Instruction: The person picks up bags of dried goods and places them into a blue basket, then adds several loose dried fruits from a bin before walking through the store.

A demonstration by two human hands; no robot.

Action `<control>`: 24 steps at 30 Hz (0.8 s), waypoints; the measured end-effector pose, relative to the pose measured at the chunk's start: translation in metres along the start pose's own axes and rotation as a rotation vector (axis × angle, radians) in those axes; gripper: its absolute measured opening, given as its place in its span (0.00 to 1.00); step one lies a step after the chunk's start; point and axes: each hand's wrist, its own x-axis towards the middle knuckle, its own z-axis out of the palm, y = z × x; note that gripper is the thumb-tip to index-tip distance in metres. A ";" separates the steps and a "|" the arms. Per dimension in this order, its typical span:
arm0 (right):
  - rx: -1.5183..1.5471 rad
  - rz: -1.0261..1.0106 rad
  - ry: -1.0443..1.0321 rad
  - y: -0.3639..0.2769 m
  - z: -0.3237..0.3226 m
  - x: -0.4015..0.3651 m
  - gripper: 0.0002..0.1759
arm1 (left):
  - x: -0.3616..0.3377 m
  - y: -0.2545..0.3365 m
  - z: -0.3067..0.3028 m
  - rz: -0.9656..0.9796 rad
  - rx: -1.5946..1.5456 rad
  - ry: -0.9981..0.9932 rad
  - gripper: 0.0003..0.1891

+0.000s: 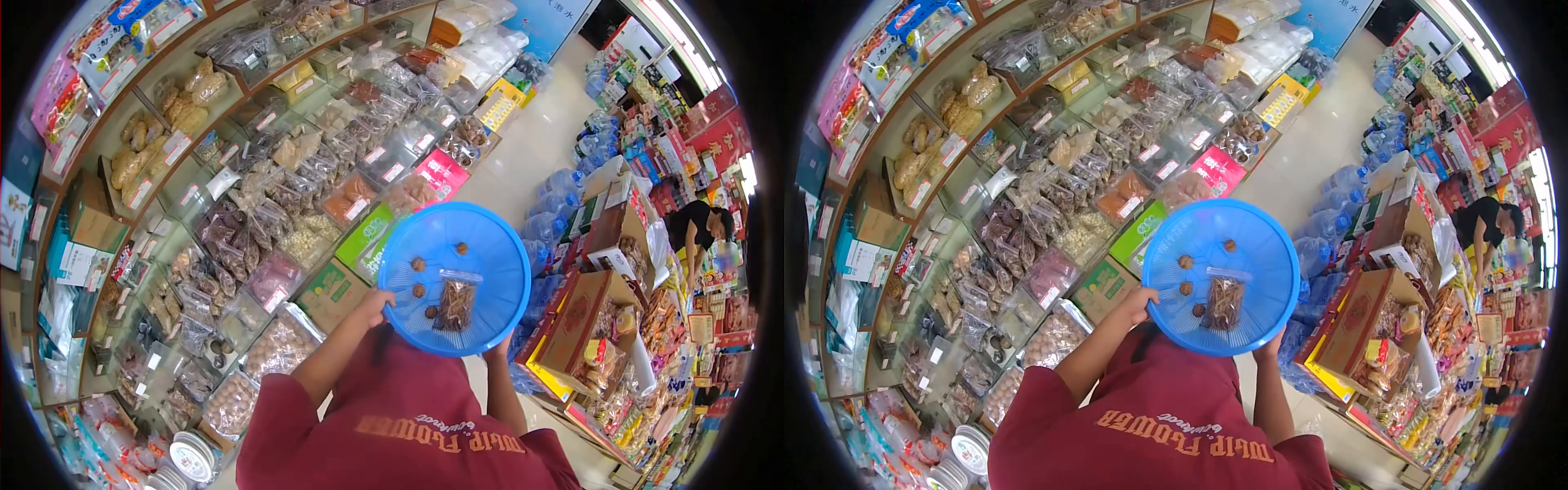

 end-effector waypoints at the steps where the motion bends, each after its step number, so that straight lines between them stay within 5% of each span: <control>1: -0.024 0.020 -0.126 -0.003 -0.004 0.021 0.43 | 0.006 0.004 -0.003 0.000 -0.003 0.010 0.24; 3: -0.044 0.050 -0.258 -0.005 0.008 0.053 0.42 | 0.016 0.010 -0.011 0.026 -0.060 0.009 0.24; 6: -0.198 0.365 0.065 -0.016 0.038 0.091 0.47 | 0.003 0.022 -0.025 0.139 -0.300 0.123 0.24; 10: -0.342 0.512 0.105 -0.012 0.059 0.139 0.46 | -0.010 0.008 -0.069 0.390 -0.432 0.332 0.27; 13: -0.468 0.613 0.018 -0.007 0.072 0.190 0.45 | -0.014 -0.001 -0.078 0.607 -0.439 0.533 0.30; 19: -0.758 0.615 -0.362 -0.024 0.170 0.291 0.41 | 0.008 0.009 -0.002 0.823 -0.766 0.627 0.34; 21: -0.840 0.466 -0.604 -0.033 0.204 0.317 0.39 | 0.038 0.004 0.016 0.739 -0.855 0.544 0.36; 24: -0.658 0.522 -0.663 -0.037 0.226 0.348 0.29 | 0.082 0.014 0.055 0.734 -0.721 0.516 0.35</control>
